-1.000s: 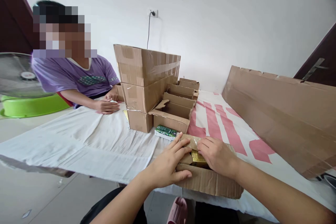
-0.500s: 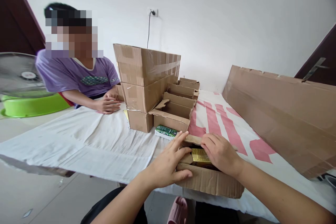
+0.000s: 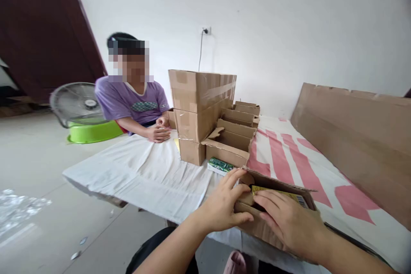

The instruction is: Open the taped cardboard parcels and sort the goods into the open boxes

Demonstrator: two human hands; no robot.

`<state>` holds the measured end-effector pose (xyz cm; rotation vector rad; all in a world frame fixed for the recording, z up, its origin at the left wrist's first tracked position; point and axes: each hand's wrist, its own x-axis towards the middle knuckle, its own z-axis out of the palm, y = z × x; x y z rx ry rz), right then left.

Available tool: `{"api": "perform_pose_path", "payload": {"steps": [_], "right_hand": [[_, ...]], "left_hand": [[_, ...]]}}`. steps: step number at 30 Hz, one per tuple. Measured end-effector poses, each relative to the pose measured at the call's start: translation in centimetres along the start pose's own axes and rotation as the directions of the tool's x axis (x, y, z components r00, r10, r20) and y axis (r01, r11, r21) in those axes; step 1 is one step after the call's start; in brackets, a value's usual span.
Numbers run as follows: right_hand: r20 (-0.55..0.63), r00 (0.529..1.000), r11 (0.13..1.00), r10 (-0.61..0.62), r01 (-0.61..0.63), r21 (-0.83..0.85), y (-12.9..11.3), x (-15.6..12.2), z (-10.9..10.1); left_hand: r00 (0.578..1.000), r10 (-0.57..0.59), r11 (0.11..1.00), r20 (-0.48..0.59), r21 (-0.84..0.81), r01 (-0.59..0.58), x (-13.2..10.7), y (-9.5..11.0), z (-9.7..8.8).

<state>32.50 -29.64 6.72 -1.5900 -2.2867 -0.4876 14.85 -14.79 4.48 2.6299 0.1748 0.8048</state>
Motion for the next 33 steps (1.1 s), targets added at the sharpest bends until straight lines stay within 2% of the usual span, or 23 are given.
{"api": "perform_pose_path", "payload": {"steps": [5, 7, 10, 12, 14, 23, 26, 29, 33], "right_hand": [[0.017, 0.991, 0.977, 0.136, -0.132, -0.168, 3.3, -1.3, 1.1], [0.04, 0.969, 0.956, 0.243, -0.232, -0.182, 5.2, -1.5, 1.5], [0.23, 0.873, 0.902, 0.431, -0.418, -0.104, 7.4, -1.7, 1.7], [0.358, 0.803, 0.867, 0.476, -0.497, -0.036, 7.9, -1.7, 1.7], [0.409, 0.769, 0.842, 0.492, -0.539, 0.002, 7.9, -1.7, 1.6], [0.413, 0.751, 0.818, 0.514, -0.575, 0.027, 7.3, -1.6, 1.5], [0.424, 0.74, 0.811, 0.523, -0.585, 0.02, 7.2, -1.3, 1.4], [0.437, 0.728, 0.804, 0.529, -0.594, 0.016, 6.7, -0.9, 0.8], [0.434, 0.735, 0.811, 0.52, -0.585, 0.02, 6.3, -0.6, 0.1]], "left_hand": [[0.997, -0.028, 0.998, 0.076, -0.052, 0.032, -0.2, -0.7, 0.2], [0.994, -0.035, 0.996, 0.105, -0.073, 0.043, -0.3, -0.8, 0.1], [0.992, -0.038, 0.993, 0.121, -0.105, 0.051, -0.2, -0.8, 0.1], [0.992, -0.035, 0.992, 0.121, -0.119, 0.049, -0.1, -0.8, 0.1], [0.992, -0.029, 0.991, 0.122, -0.124, 0.045, -0.1, -0.8, 0.2], [0.992, -0.008, 0.989, 0.125, -0.144, 0.026, 0.1, -1.6, 0.6], [0.998, 0.034, 0.984, 0.058, -0.179, -0.023, 0.0, -2.0, 0.8], [0.997, 0.069, 0.957, -0.043, -0.279, -0.078, 0.0, -2.0, 0.9], [0.993, 0.025, 0.923, -0.114, -0.379, -0.067, 0.5, -1.7, 0.9]]}}
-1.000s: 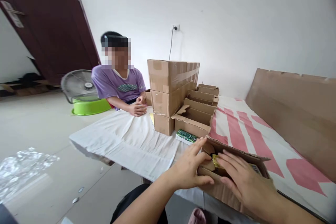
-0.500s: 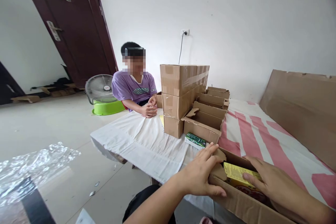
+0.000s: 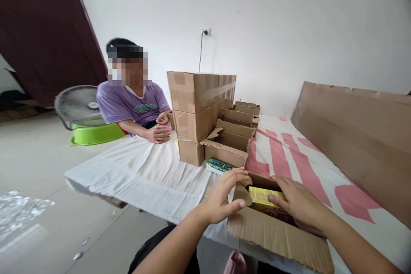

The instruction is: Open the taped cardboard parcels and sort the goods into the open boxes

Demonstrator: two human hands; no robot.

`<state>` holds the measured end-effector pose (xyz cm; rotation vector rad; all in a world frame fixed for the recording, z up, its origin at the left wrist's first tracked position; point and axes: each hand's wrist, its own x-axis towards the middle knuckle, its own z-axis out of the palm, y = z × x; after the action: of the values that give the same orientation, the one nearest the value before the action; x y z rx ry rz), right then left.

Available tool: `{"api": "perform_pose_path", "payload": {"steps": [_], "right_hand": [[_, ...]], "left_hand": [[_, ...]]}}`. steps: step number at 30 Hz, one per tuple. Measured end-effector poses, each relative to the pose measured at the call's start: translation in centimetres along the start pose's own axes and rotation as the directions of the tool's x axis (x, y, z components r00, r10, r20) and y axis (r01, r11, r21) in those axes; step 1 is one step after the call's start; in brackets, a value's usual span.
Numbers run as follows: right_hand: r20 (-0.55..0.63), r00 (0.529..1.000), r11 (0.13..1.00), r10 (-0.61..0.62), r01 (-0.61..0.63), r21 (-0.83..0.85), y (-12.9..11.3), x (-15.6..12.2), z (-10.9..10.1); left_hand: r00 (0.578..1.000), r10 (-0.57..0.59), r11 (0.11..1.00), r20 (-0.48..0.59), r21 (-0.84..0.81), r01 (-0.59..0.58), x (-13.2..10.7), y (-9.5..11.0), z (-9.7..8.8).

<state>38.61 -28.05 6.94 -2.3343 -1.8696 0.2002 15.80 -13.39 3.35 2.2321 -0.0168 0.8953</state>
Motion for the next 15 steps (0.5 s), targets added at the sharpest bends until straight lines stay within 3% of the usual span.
{"api": "perform_pose_path", "payload": {"steps": [3, 7, 9, 15], "right_hand": [[0.003, 1.0, 1.0, -0.005, 0.005, -0.009, 0.0, 0.0, 0.0], [-0.005, 1.0, 1.0, -0.01, 0.01, -0.001, 0.1, 0.1, 0.1], [-0.01, 1.0, 1.0, -0.015, 0.015, -0.002, 0.0, 0.1, 0.0], [-0.012, 0.999, 0.999, -0.033, 0.033, -0.004, -0.3, -0.1, -0.4]], "left_hand": [[0.999, -0.013, 0.998, 0.047, 0.066, 0.01, 0.8, 0.3, 0.1], [0.964, -0.078, 0.961, 0.254, 0.275, 0.006, 1.8, 1.2, -0.2], [0.945, -0.125, 0.927, 0.303, 0.374, 0.002, 2.2, 1.9, -0.3], [0.956, -0.188, 0.884, 0.227, 0.463, 0.064, 2.2, 2.8, -0.5]]}}
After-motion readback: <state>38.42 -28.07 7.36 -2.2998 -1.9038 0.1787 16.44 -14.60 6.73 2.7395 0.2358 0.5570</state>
